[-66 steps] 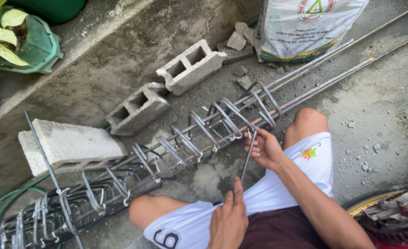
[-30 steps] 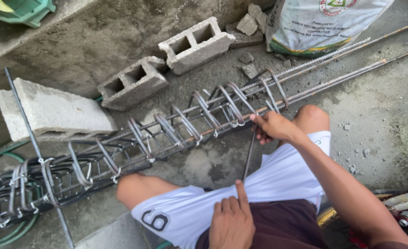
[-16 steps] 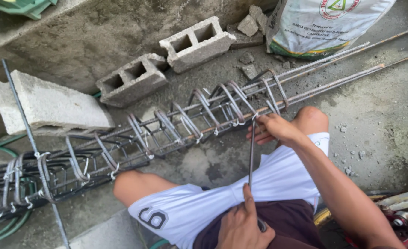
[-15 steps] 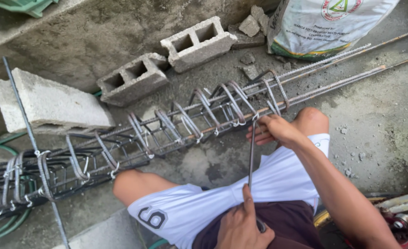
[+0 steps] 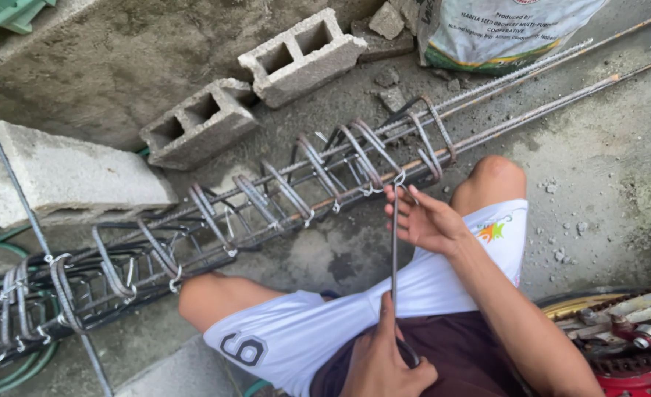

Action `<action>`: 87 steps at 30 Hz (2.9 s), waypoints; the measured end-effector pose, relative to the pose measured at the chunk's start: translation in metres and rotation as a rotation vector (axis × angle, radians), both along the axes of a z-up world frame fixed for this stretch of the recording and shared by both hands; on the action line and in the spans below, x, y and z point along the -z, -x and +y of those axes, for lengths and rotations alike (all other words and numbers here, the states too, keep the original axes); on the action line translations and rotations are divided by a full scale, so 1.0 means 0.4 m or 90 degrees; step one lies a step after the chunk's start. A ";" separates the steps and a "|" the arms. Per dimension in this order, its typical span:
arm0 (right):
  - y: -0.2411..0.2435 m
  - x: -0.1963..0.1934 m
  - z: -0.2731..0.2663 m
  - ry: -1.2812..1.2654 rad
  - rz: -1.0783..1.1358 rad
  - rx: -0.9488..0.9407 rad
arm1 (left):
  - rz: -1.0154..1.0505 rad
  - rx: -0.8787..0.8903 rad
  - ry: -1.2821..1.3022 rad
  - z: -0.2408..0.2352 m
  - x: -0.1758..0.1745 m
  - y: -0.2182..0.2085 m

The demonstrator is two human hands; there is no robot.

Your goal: Tying wire around rebar stirrups and longitudinal bars using a manual wire twister tool to assemble a reinforcement cage.

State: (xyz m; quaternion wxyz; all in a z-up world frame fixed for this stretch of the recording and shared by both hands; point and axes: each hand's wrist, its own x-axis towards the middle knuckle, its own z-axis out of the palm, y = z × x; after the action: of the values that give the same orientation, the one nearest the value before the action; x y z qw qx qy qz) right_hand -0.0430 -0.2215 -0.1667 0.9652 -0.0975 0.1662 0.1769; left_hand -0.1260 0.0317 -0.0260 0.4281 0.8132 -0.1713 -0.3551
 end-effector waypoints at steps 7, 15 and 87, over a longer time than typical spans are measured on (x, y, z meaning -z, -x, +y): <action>-0.010 0.010 0.042 -0.130 -0.090 0.057 | 0.246 -0.083 0.128 0.010 -0.015 -0.026; -0.022 0.012 0.055 -0.007 -0.058 0.074 | 0.149 -0.077 0.163 0.115 0.015 -0.055; -0.026 -0.023 0.118 -0.223 0.069 0.232 | -0.153 0.242 0.348 -0.098 -0.080 -0.073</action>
State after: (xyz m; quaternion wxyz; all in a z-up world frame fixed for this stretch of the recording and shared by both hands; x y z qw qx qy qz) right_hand -0.0326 -0.1743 -0.1573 0.9730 0.1126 0.1991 0.0314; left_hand -0.0968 -0.0077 0.0061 0.5332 0.6580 -0.4573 -0.2712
